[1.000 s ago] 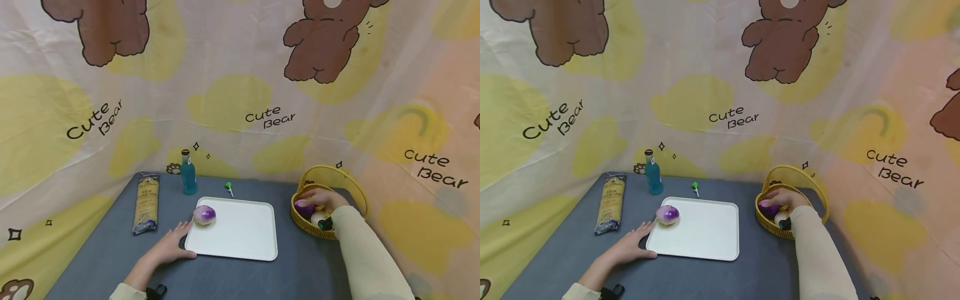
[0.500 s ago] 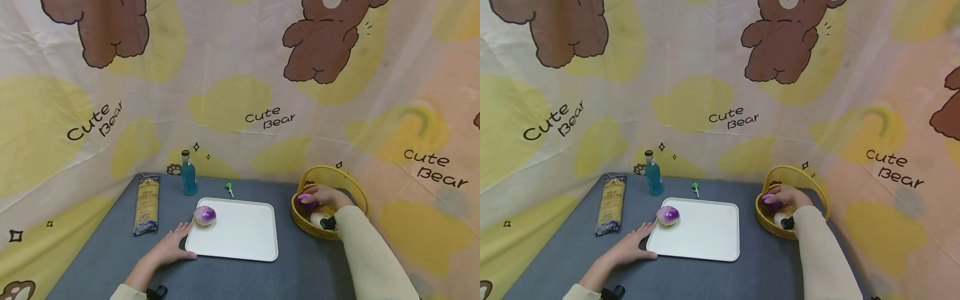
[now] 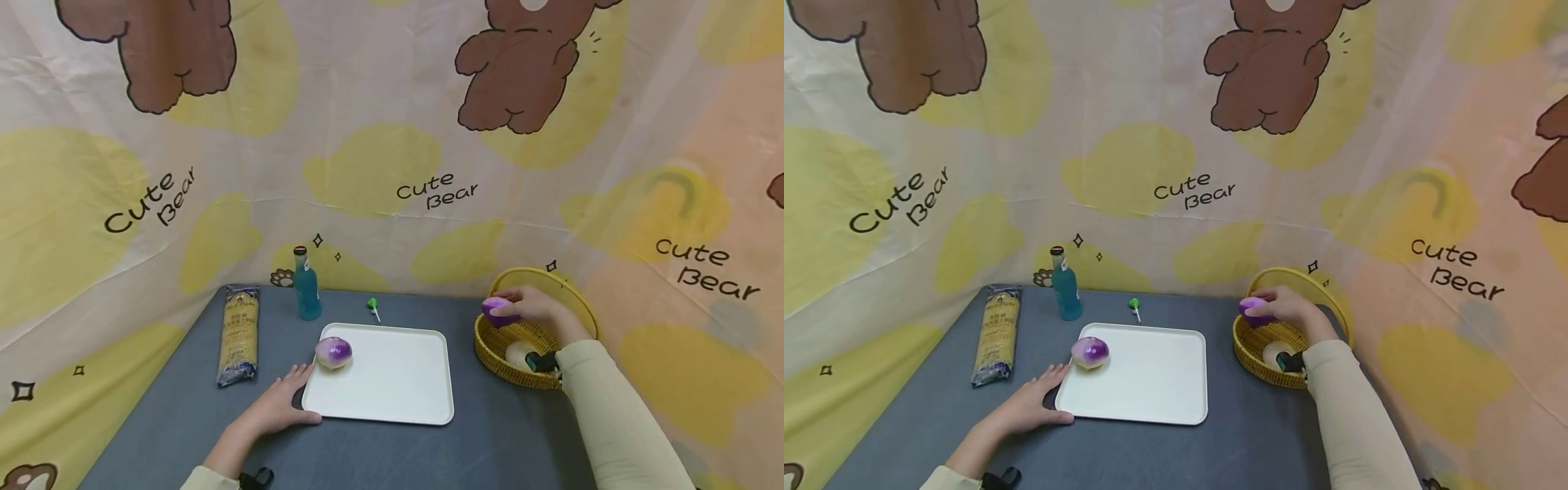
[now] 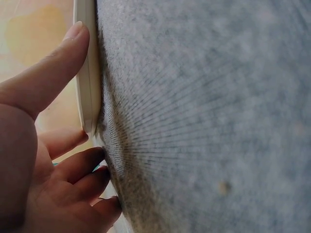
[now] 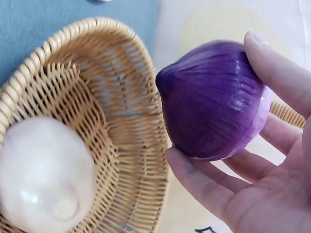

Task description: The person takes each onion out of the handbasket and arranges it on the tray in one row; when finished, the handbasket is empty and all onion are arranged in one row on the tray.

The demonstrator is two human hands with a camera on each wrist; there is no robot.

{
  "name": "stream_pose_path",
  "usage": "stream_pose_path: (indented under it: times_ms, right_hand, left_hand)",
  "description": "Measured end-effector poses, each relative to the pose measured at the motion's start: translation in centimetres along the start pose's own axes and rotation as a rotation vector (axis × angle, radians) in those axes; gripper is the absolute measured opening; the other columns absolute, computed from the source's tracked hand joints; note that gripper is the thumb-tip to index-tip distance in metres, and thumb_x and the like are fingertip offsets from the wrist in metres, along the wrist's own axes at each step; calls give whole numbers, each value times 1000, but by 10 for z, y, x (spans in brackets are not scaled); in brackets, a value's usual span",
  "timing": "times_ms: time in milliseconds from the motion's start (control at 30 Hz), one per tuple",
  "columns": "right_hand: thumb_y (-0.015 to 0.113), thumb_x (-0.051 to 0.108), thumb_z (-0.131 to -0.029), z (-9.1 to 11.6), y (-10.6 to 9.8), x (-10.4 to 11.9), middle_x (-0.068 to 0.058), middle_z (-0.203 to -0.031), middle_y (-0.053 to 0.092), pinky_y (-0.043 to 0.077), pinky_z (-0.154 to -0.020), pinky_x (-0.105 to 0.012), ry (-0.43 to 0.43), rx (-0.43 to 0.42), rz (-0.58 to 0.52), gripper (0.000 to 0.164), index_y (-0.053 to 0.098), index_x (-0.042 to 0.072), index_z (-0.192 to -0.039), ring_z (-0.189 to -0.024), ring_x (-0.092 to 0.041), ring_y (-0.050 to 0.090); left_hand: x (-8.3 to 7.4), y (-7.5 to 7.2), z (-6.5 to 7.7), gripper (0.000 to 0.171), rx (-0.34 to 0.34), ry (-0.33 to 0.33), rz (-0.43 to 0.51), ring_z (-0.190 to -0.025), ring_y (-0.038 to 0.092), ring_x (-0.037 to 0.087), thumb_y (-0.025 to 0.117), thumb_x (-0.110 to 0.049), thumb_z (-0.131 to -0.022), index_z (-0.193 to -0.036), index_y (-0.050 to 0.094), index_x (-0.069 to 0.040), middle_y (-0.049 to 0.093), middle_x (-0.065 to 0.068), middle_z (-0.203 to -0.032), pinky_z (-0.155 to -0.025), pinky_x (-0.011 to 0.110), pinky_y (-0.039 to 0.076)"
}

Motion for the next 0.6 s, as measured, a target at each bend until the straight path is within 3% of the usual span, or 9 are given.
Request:
stream_pose_path:
  times_ms: [300, 600]
  right_hand:
    - [76, 31, -92, 10, 10, 17, -22, -125, 65, 59, -88, -34, -59, -76, 73, 60, 56, 0, -139, -103, -25, 65]
    - [73, 30, -93, 31, 31, 41, -23, -129, 63, 56, -88, -29, -135, -173, 6, 62, 52, 2, -144, -110, -30, 63]
  left_hand:
    - [2, -3, 2, 113, -17, 11, -5, -152, 18, 48, 86, -53, -73, -157, 32, -2, 30, 27, -161, -120, 69, 13]
    - [2, 0, -1, 113, -25, 14, -21, -152, 19, 45, 85, -56, -72, -157, 32, -4, 31, 24, -162, -122, 67, 15]
Point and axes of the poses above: each hand's wrist, its own z-axis away from the middle knuckle, its own y-axis out of the palm, x = y × z, the point moved 7 cm from there along -z, towards the middle knuckle
